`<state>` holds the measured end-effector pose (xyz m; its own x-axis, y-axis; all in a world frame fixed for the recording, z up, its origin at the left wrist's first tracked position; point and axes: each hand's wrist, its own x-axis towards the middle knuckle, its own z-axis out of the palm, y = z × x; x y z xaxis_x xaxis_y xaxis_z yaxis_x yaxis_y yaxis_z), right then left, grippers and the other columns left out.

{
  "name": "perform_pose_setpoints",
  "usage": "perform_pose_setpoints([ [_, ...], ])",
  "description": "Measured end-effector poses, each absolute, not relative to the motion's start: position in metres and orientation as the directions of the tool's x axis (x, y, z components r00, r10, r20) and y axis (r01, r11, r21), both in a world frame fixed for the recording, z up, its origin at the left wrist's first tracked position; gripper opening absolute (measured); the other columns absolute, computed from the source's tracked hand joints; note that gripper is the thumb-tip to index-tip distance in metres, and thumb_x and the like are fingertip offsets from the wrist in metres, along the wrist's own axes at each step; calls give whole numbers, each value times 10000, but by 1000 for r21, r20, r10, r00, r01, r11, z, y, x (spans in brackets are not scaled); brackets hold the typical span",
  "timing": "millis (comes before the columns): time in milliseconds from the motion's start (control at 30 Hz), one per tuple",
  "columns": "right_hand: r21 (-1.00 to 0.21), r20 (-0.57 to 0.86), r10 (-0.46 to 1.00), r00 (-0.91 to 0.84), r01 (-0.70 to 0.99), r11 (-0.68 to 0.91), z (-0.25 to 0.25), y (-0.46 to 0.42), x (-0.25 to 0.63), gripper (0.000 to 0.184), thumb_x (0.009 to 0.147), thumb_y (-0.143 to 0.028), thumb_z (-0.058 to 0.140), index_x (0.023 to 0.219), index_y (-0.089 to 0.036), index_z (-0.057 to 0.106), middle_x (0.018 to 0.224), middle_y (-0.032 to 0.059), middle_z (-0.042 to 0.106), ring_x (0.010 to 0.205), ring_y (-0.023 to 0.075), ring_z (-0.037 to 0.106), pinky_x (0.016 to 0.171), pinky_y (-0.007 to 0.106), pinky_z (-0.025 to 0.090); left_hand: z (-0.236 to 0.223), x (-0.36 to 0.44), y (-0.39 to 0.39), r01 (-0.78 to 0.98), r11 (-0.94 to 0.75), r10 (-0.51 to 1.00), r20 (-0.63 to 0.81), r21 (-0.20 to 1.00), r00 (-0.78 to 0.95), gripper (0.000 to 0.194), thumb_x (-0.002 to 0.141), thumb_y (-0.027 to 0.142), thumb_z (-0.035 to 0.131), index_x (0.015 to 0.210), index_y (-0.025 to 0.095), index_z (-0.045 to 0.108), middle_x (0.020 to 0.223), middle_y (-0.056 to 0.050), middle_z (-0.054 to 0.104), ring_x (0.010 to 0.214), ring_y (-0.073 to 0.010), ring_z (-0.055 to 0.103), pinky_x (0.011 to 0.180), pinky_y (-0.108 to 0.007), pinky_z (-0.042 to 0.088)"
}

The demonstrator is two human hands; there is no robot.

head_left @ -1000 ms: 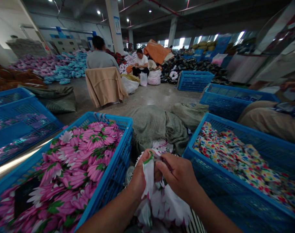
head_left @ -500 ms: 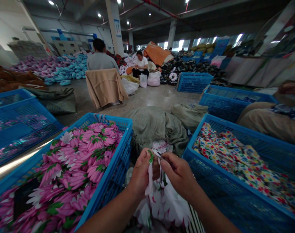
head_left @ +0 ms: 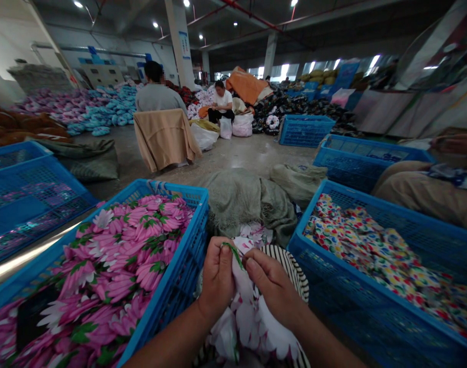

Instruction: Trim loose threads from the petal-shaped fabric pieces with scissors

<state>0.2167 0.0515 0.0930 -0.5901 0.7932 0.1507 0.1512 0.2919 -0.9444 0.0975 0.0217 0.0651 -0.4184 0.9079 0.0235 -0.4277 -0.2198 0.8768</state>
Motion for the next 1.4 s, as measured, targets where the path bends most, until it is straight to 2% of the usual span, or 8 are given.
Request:
perform_pose_setpoints([
  [100, -957, 152, 784, -601, 110, 269, 94, 52, 215, 350, 901, -412, 348, 667, -172, 448, 604, -29, 388, 572, 107, 371, 515, 216, 323, 63, 98, 20, -188, -328, 849, 202, 926, -488, 152, 818, 331, 519, 758, 199, 566, 694, 8, 522, 672, -135, 463, 676, -233, 357],
  [200, -959, 151, 781, -606, 102, 264, 94, 52, 215, 360, 900, -414, 347, 648, -172, 433, 594, -33, 371, 562, 105, 357, 513, 220, 308, 63, 100, 19, -85, -354, 844, 279, 931, -457, 155, 828, 318, 502, 761, 200, 578, 690, 4, 519, 669, -142, 468, 668, -238, 358],
  [433, -965, 116, 795, -596, 123, 232, 93, 52, 214, 386, 885, -424, 353, 582, -186, 347, 559, -38, 330, 536, 105, 319, 497, 233, 270, 63, 100, 19, -40, -357, 833, 299, 933, -466, 169, 839, 321, 480, 746, 206, 562, 678, 7, 506, 653, -144, 461, 649, -239, 356],
  [567, -996, 50, 835, -547, 36, 84, 89, 52, 210, 379, 864, -450, 386, 593, -188, 350, 565, -37, 337, 528, 102, 310, 487, 226, 281, 61, 98, 18, 3, -352, 831, 314, 936, -459, 164, 845, 290, 475, 741, 205, 569, 680, 7, 516, 651, -138, 458, 640, -229, 354],
  [700, -1000, -7, 823, -568, -20, -22, 87, 50, 208, 404, 841, -494, 413, 586, -188, 349, 536, -50, 304, 486, 91, 264, 444, 216, 235, 59, 98, 18, 53, -349, 829, 335, 936, -449, 166, 863, 289, 439, 767, 209, 549, 689, 10, 504, 656, -135, 465, 645, -230, 368],
  [1000, -1000, 21, 770, -638, 0, 28, 90, 58, 218, 392, 845, -481, 432, 602, -178, 377, 554, -50, 298, 501, 86, 253, 453, 216, 203, 51, 95, 19, 136, -387, 825, 408, 912, -392, 189, 880, 298, 403, 789, 189, 529, 717, 8, 504, 688, -128, 479, 675, -230, 379],
  [1267, -993, 70, 771, -633, 32, 117, 93, 58, 224, 402, 845, -449, 445, 561, -170, 392, 539, -43, 317, 508, 88, 273, 459, 218, 208, 52, 97, 19, 89, -396, 853, 401, 914, -334, 186, 893, 292, 370, 790, 191, 487, 701, 9, 461, 653, -123, 454, 629, -237, 372],
  [1400, -999, 23, 829, -559, -54, -9, 91, 61, 224, 400, 837, -489, 436, 604, -165, 451, 487, -65, 278, 447, 76, 211, 417, 212, 159, 52, 98, 19, 77, -408, 844, 408, 910, -348, 185, 894, 296, 366, 788, 194, 479, 689, 13, 460, 639, -121, 445, 628, -239, 366],
])
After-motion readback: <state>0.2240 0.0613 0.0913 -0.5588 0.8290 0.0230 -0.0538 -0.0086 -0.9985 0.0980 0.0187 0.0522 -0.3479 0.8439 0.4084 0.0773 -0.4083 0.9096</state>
